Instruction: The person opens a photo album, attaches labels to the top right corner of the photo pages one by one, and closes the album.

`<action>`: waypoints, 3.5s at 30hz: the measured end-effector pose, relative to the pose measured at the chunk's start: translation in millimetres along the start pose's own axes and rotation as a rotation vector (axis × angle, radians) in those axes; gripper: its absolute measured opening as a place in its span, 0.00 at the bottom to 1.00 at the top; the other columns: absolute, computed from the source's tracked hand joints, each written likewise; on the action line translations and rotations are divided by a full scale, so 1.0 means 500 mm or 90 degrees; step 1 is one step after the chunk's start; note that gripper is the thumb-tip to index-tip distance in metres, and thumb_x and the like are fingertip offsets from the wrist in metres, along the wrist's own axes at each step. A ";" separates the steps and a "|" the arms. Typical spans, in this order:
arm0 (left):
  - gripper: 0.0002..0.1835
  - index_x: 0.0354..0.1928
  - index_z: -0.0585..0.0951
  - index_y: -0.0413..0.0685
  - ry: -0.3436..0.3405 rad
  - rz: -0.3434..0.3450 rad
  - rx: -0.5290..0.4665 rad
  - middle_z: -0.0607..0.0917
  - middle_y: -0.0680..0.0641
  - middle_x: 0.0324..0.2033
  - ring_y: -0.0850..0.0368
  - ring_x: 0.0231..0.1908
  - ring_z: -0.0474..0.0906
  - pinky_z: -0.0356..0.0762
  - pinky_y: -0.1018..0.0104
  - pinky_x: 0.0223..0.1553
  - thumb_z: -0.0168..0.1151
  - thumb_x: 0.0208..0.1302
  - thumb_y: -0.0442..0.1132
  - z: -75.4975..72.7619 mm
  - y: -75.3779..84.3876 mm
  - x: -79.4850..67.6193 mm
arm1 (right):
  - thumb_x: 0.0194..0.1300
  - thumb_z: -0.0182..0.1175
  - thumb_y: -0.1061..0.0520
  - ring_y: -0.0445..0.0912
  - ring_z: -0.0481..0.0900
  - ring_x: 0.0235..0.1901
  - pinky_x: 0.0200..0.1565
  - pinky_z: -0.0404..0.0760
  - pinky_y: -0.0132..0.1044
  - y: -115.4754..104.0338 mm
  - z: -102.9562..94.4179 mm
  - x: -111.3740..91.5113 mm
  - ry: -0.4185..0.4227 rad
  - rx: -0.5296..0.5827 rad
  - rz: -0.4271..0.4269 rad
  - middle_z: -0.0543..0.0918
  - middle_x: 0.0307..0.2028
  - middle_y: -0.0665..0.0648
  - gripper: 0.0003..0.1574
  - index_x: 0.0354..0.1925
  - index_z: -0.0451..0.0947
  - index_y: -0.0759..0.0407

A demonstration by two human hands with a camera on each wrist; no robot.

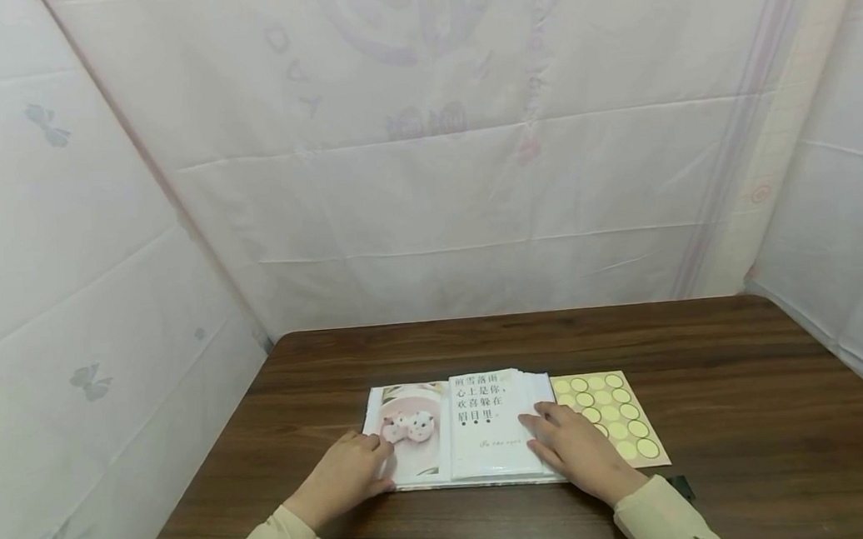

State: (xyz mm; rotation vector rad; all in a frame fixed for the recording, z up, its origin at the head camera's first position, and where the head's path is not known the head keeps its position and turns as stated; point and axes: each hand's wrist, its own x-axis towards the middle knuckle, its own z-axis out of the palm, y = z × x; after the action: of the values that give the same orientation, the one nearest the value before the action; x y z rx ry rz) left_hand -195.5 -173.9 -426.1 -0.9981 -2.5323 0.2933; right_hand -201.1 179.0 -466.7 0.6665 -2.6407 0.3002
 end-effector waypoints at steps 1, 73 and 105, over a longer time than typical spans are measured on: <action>0.23 0.35 0.79 0.47 -0.002 -0.001 0.003 0.81 0.52 0.26 0.59 0.27 0.78 0.80 0.58 0.40 0.72 0.46 0.56 -0.001 0.003 0.001 | 0.66 0.58 0.46 0.54 0.78 0.55 0.56 0.78 0.49 0.000 0.000 0.000 0.000 0.000 -0.001 0.78 0.56 0.60 0.24 0.59 0.77 0.48; 0.17 0.42 0.81 0.56 0.073 -0.036 -0.003 0.85 0.55 0.41 0.61 0.43 0.81 0.80 0.68 0.43 0.64 0.58 0.57 -0.056 0.200 0.196 | 0.66 0.59 0.46 0.55 0.80 0.51 0.52 0.80 0.49 -0.004 -0.008 0.000 -0.008 -0.002 -0.006 0.78 0.55 0.60 0.24 0.59 0.76 0.48; 0.19 0.40 0.82 0.54 -0.008 -0.035 -0.117 0.83 0.55 0.41 0.62 0.42 0.79 0.78 0.71 0.45 0.68 0.53 0.58 -0.008 0.206 0.214 | 0.67 0.57 0.45 0.55 0.79 0.53 0.54 0.79 0.51 0.015 -0.021 0.004 -0.031 0.004 0.003 0.78 0.56 0.59 0.26 0.61 0.74 0.49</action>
State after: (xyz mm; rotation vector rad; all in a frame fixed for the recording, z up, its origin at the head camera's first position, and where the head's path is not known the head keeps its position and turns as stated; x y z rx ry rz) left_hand -202.5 -25.3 -425.9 -0.9939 -2.6295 0.0509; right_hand -202.9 187.7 -457.0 0.6769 -2.6891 0.2966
